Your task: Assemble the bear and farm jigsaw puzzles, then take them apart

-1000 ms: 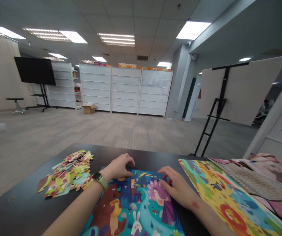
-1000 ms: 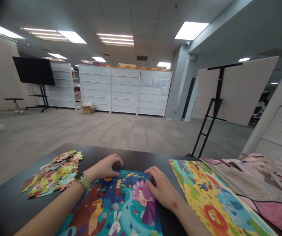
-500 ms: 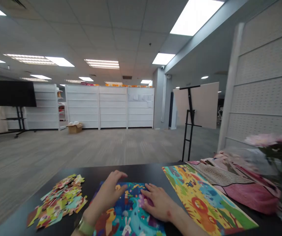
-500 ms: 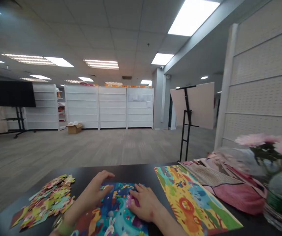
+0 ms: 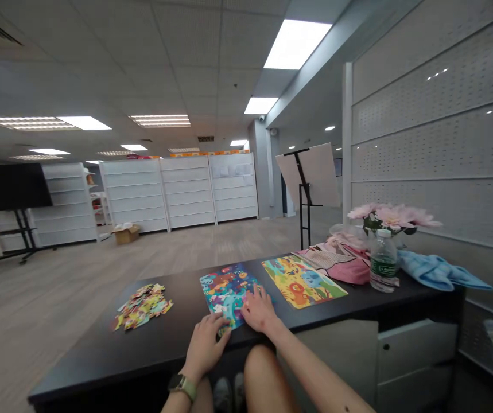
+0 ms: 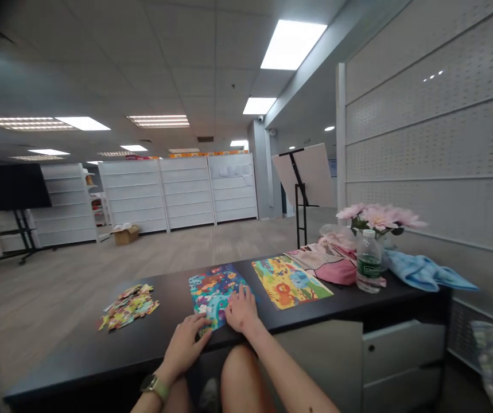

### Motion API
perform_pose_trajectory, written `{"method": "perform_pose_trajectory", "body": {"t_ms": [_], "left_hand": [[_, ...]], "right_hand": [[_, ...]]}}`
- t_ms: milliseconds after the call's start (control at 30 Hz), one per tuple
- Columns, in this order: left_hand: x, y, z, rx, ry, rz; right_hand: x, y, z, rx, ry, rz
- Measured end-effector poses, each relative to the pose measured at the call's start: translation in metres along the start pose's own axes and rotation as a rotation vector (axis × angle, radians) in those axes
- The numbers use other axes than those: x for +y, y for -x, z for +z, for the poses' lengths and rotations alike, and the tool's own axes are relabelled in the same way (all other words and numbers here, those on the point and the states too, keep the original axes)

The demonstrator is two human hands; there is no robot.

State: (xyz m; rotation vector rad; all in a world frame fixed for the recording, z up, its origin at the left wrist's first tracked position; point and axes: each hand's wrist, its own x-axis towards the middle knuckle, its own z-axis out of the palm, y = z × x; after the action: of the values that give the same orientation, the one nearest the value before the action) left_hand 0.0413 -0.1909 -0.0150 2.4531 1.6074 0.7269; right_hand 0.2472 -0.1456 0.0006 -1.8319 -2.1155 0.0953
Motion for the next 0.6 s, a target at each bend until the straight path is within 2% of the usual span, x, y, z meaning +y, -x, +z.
{"method": "perform_pose_trajectory", "body": {"t_ms": [100,167,200,300,367,467,600], "left_hand": [[-0.006,0.011,-0.001,0.039,-0.01,-0.019],[-0.019,0.015,0.0,0.063,0.003,-0.017],[-0.029,0.016,0.0,0.08,0.021,-0.012],[-0.06,0.013,-0.002,0.259,0.241,-0.022],[-0.075,0.007,-0.006,0.329,0.282,-0.02],[-0.08,-0.002,-0.013,0.44,0.272,-0.021],[-0.068,-0.011,-0.011,0.457,0.282,-0.022]], "right_hand": [[-0.015,-0.005,0.003,-0.084,-0.044,-0.192],[-0.031,-0.007,0.009,-0.155,-0.06,-0.274],[-0.041,-0.007,0.014,-0.175,-0.065,-0.298],[-0.069,-0.007,0.029,-0.186,-0.078,-0.331],[-0.076,-0.007,0.034,-0.192,-0.085,-0.33],[-0.053,-0.007,0.03,-0.206,-0.088,-0.291],[0.023,-0.004,0.008,-0.158,-0.056,-0.107]]}}
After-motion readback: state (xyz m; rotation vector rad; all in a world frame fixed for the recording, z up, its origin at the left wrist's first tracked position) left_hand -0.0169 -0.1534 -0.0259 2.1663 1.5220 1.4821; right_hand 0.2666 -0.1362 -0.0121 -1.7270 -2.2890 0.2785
